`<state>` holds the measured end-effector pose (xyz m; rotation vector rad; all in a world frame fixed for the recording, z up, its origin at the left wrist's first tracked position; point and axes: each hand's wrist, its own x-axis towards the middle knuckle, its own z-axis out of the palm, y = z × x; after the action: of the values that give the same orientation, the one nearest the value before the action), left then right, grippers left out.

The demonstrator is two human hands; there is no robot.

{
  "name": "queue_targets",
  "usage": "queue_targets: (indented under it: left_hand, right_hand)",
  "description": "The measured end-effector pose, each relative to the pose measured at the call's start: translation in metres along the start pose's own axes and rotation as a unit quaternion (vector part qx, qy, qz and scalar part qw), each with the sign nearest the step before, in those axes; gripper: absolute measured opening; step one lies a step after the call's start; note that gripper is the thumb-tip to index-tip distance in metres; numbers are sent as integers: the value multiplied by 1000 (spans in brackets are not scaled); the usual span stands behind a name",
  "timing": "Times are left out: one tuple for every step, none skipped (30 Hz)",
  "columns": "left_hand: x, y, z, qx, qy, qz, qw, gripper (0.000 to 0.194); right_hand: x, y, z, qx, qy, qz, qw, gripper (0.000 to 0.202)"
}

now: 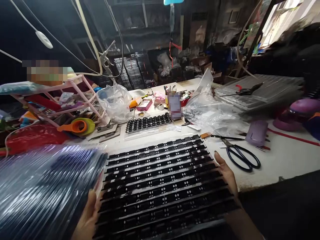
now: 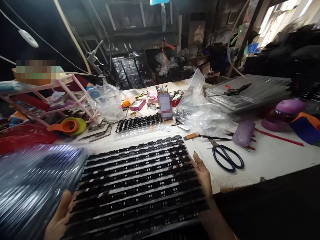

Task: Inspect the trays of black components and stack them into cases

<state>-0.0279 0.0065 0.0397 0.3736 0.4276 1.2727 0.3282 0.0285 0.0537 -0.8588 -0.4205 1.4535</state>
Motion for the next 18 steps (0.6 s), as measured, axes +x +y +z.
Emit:
queue_targets:
  left_hand:
    - [2,-1,2,7,-1,-7,1000,46]
    - [4,-2,4,22,12,-15,1000,47]
    - [5,-2,6,45,39,-24,998,47]
    - [7,-2,7,72,76,-33,994,47]
    - [9,-2,7,100,118,-44,987,47]
    - [10,-2,7,126,160,-53,977,49]
    - [11,-2,7,150,198,-59,967,51]
    - [12,-3,8,169,229,-62,957,54]
    - [13,-5,9,184,255,-63,947,56]
    - [13,-6,11,199,279,-64,937,59]
    - [13,-8,13,212,299,-66,928,62]
    - [14,-10,15,222,315,-68,920,65]
    - [14,-12,18,230,329,-72,913,68]
    - [14,-14,20,236,341,-77,907,70]
    - [14,-14,21,238,350,-82,902,71]
    - [14,-15,21,239,358,-85,899,71]
    - [14,-15,20,238,364,-86,896,70]
    - [13,-15,17,235,370,-83,895,68]
  right_hand:
    - [2,-2,4,19,-28,24,999,33]
    - [3,-2,7,36,-48,49,997,37]
    - [3,-1,10,51,-63,78,994,39]
    - [3,1,12,59,-68,103,991,41]
    - [2,5,13,60,-61,118,989,41]
    - [1,9,12,58,-47,127,989,40]
    - [1,13,11,54,-31,127,990,38]
    - [1,17,8,49,-13,118,992,36]
    - [1,21,5,44,8,104,994,33]
    - [2,24,3,36,23,92,995,31]
    - [3,27,0,31,35,83,995,29]
    - [4,29,-1,31,41,76,996,29]
    - [5,30,-2,36,39,72,996,30]
    - [6,30,-2,46,32,74,996,32]
    - [7,30,-1,57,23,77,995,35]
    - [8,29,0,68,17,76,995,38]
    - [8,29,1,74,15,74,994,41]
    - [9,28,2,76,15,76,994,42]
